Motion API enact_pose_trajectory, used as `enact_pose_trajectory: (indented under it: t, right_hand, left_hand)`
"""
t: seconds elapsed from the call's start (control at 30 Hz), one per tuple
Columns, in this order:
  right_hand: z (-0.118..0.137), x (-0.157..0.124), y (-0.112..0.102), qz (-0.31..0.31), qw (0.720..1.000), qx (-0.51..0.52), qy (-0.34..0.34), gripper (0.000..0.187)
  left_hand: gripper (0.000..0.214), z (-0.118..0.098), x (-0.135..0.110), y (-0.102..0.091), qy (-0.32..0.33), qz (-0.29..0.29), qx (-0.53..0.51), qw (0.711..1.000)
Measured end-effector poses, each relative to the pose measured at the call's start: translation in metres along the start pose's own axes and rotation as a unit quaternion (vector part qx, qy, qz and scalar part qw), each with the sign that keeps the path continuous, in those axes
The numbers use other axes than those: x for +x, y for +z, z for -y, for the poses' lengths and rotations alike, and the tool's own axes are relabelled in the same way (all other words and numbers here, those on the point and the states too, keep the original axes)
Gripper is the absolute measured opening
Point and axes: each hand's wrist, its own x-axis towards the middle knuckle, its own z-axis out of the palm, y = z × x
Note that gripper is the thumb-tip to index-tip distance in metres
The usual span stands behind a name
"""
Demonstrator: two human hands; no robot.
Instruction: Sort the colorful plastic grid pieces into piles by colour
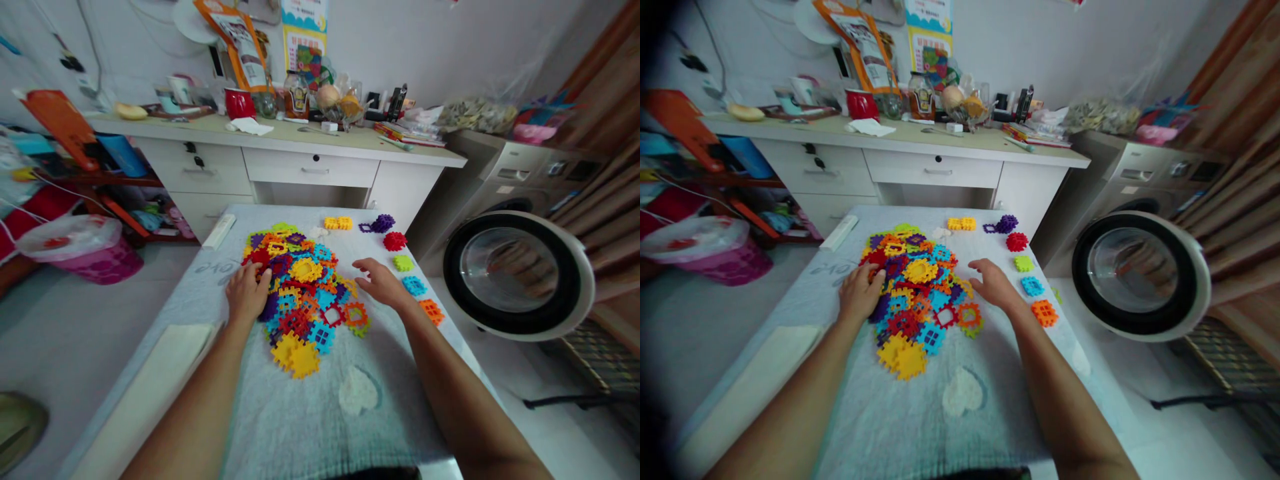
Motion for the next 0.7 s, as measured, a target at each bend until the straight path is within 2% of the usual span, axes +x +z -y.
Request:
enact_pose_trajectory:
  t: [0.07,0.17,0.37,0.53,0.7]
  right_hand:
    - [0.013,0.001,0.017,0.001,1.0,-0.006,-0.009,0.038]
    - [0.016,-0.001,0.029,0.001,0.999,-0.04,0.002,0.043]
    - [0.005,-0.009,0.033,0.017,0.998,-0.062,0.021,0.05]
    - [0.002,-0.007,0.039,-0.037,0.997,-0.052,0.045,0.048]
    - [-0.002,-0.006,0.044,-0.059,0.995,-0.051,0.058,0.048]
  left_hand:
    - [0.044,0.002,0.0,0.001,0.002,-0.008,-0.005,1.0]
    - [0.045,0.006,0.002,0.004,0.005,-0.026,-0.014,1.0]
    - [0.047,0.009,0.003,0.006,0.005,-0.027,-0.021,0.999]
    - [0.044,0.006,0.003,0.005,0.007,-0.026,-0.023,0.999]
    - [0.045,0.007,0.004,0.006,0.003,-0.017,-0.017,1.0]
